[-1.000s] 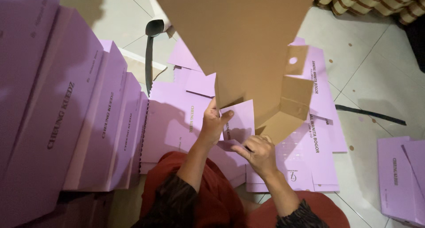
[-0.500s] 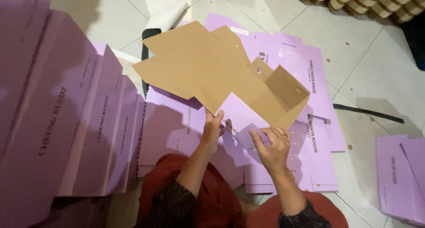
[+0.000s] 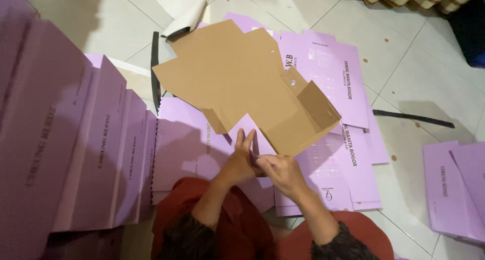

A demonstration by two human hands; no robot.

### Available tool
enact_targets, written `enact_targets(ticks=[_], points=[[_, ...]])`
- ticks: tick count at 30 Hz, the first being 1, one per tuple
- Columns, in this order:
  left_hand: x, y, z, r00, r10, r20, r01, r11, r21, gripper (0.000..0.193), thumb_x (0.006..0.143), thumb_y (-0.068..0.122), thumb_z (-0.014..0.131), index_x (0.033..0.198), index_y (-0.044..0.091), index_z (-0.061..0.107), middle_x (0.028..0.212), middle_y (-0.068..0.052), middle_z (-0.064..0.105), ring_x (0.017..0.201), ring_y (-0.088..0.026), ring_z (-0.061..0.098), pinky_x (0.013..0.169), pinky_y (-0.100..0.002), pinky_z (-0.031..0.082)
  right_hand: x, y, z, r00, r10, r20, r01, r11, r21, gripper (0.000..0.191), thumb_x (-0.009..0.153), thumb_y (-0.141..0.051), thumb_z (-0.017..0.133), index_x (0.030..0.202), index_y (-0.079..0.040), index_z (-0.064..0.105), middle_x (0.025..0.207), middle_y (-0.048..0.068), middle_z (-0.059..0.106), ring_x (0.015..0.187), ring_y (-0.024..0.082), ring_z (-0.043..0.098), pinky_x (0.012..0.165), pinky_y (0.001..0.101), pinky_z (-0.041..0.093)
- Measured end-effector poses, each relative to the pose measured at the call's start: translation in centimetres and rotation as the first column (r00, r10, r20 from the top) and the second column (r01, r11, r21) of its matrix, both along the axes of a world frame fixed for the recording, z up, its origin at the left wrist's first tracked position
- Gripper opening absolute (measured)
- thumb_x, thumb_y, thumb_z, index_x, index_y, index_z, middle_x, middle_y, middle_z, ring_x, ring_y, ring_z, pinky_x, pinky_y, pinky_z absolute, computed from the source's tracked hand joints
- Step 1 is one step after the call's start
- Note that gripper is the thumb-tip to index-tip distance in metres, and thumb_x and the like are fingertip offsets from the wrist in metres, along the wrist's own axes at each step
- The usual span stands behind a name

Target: The person sits on the floor and folds flat pre-cut cardboard blanks into pink shoe boxes, pressing the side panels and tabs together by hand and stacking the finished boxes with the pile of completed boxes.

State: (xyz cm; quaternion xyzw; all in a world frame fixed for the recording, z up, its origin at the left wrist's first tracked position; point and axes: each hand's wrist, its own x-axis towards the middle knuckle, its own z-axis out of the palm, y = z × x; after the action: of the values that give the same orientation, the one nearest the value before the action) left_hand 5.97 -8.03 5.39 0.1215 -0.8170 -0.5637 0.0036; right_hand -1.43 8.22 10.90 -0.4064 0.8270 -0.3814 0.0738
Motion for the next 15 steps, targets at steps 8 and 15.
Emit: enact_targets(ticks=[8,15], points=[[0.3,-2.5,2.4,0.983,0.047,0.177,0.002,0.964,-0.267,0.108,0.072,0.031,0.091,0.150,-0.006,0.027,0.141,-0.031,0.050,0.128,-0.041,0.053,0.103,-0.045,0.046,-13.1,4.4,1.6,0.861,-0.491,-0.135,0.496,0.869,0.002,0.064,0.094,-0.029,0.072,0.148,-0.002,0.048,0.155,0.025,0.044,0.145,0.040,0.040,0.118,0.0502,0.030],[0.0,-1.4,0.4,0.921,-0.112,0.373,0.252,0.901,-0.353,0.076,0.089,0.045,0.071,0.143,0.001,0.040,0.115,-0.023,0.068,0.110,-0.040,0.065,0.091,-0.050,0.052,-17.1,4.6,1.0,0.878,-0.419,-0.232,0.434,0.901,0.015,0.096,0.089,-0.034,0.075,0.160,0.008,0.025,0.152,0.036,0.037,0.140,0.048,0.036,0.114,0.0507,0.030]])
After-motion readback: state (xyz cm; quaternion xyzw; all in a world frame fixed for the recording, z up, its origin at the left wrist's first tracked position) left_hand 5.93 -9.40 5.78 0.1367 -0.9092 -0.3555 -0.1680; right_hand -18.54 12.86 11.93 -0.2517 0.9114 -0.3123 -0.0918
